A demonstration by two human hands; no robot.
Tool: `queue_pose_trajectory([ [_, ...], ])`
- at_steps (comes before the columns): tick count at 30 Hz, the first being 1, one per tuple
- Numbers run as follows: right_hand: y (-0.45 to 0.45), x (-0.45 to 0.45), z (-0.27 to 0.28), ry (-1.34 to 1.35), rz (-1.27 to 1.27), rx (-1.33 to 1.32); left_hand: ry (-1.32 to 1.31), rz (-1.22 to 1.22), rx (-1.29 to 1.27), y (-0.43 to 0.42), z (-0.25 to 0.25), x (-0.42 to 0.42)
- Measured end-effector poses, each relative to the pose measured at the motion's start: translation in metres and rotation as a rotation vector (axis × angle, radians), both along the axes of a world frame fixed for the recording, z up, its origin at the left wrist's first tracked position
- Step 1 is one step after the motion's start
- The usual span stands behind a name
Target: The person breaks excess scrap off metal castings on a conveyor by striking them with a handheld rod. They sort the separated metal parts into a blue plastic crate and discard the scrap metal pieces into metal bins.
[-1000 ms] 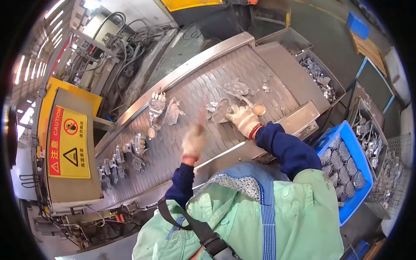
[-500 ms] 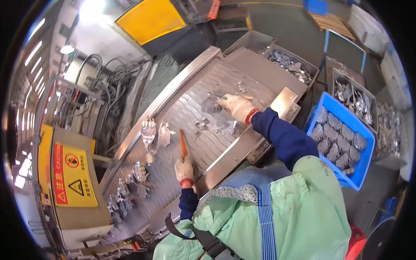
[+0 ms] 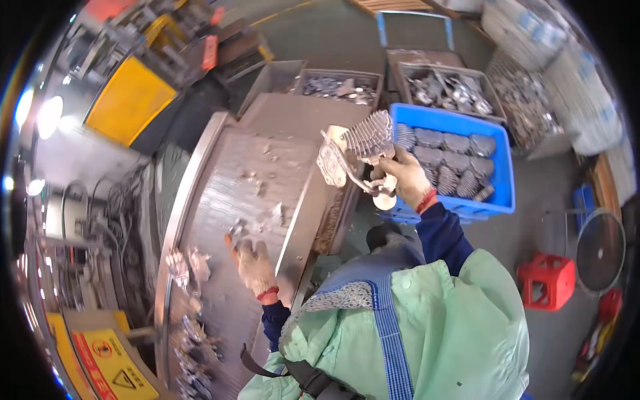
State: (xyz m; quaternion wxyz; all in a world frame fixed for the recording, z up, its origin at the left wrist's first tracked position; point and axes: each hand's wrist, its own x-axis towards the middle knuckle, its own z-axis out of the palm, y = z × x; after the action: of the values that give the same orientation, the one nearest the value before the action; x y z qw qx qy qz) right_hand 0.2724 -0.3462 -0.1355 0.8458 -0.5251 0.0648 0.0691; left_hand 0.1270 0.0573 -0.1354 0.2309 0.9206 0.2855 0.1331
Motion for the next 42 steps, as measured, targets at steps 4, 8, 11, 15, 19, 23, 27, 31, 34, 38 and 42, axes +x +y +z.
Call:
queue_pose_trajectory([
  [4,-0.074,-0.045,-0.012,0.050,-0.122,-0.037,-0.022,-0.445,-0.172,-0.112,0.029,0.075],
  [8,-0.130,-0.078,-0.006,0.032,-0.344,-0.261,0.013,-0.755,-0.552,-0.226,0.027,0.145],
  [11,-0.164,-0.097,-0.025,-0.231,-0.571,-0.961,0.333,-0.880,-1.144,-0.306,0.014,0.190],
  [15,-0.199,-0.126,0.023,-0.178,-0.401,-1.437,0.757,-0.855,-1.414,-0.435,0.041,0.199],
  [19,-0.221,-0.156,-0.014,-0.061,-0.433,-1.413,1.019,-1.139,-1.175,-0.512,-0.034,0.213],
  [23,-0.237,-0.194,-0.028,0.044,-0.450,-1.339,0.948,-1.386,-1.054,-0.551,-0.043,0.184],
  [27,-0.227,-0.206,-0.041,0.113,-0.594,-1.258,0.966,-1.545,-0.985,-0.567,-0.055,0.179],
  [31,-0.215,-0.209,-0.030,0.210,-0.565,-1.261,0.980,-1.633,-0.911,-0.573,-0.069,0.186],
  [34,-0.210,-0.197,-0.026,0.327,-0.419,-1.393,0.926,-1.694,-0.865,-0.569,-0.079,0.192],
  [38,-0.217,-0.188,-0.005,0.434,-0.721,-1.303,0.807,-1.716,-0.722,-0.568,-0.071,0.199],
  [42,-0.229,-0.189,-0.024,0.816,-0.895,-1.205,0.820,-1.771,-0.614,-0.542,-0.080,0.219],
])
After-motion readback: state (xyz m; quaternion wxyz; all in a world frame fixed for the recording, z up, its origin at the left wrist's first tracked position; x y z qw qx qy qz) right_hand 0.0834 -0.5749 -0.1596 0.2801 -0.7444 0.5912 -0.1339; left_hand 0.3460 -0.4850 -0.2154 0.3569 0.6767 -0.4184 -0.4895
